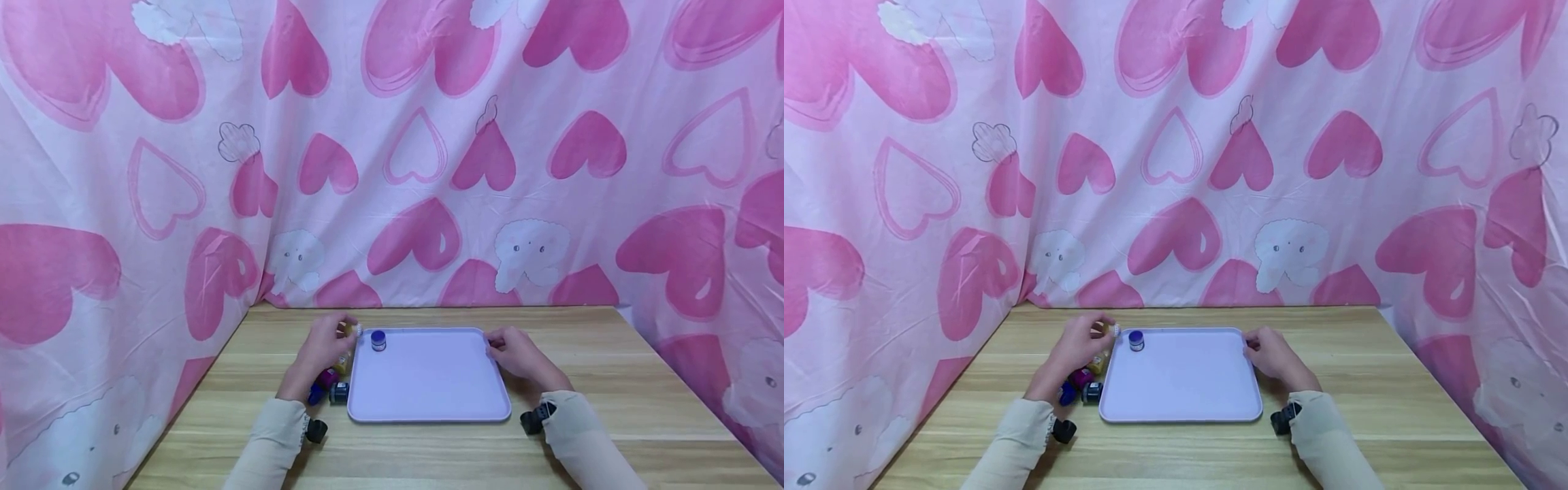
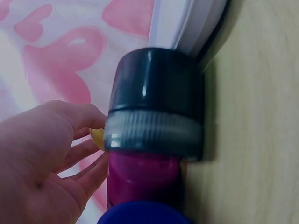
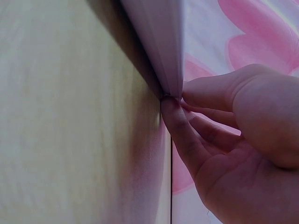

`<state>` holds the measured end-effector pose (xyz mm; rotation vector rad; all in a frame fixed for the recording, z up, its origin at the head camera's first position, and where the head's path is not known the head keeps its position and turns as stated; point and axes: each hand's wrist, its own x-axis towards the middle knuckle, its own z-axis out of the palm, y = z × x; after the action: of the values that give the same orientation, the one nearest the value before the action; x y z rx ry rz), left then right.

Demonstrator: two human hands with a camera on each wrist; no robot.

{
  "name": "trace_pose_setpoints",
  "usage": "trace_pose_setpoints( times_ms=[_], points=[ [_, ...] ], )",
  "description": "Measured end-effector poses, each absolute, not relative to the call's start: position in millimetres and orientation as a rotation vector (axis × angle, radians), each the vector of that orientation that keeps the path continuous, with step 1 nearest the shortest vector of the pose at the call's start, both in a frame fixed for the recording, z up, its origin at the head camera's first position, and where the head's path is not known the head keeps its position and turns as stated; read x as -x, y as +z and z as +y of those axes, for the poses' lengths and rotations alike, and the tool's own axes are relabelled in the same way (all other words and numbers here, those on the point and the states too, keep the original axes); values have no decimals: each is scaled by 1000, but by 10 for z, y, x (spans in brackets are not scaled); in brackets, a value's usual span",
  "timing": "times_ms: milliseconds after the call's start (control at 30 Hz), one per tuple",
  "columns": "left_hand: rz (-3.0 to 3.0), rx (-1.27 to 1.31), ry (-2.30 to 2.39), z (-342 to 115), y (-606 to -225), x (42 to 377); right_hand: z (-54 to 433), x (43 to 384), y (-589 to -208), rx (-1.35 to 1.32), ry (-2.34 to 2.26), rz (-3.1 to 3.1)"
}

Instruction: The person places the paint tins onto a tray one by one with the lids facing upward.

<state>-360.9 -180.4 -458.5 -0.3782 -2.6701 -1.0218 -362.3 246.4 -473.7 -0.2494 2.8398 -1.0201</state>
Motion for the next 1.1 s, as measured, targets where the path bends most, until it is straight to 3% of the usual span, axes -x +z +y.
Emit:
trace_pose_setpoints(
  times_ms=[567, 1100],
  points=[
    [-2670, 525, -892, -1631, -4649, 3628, 2451, 3629, -4711, 215, -1004, 2841],
    [-2747, 507, -912, -1540, -4703, 3629, 2463, 3632, -4738, 243, -997, 2864]
  ],
)
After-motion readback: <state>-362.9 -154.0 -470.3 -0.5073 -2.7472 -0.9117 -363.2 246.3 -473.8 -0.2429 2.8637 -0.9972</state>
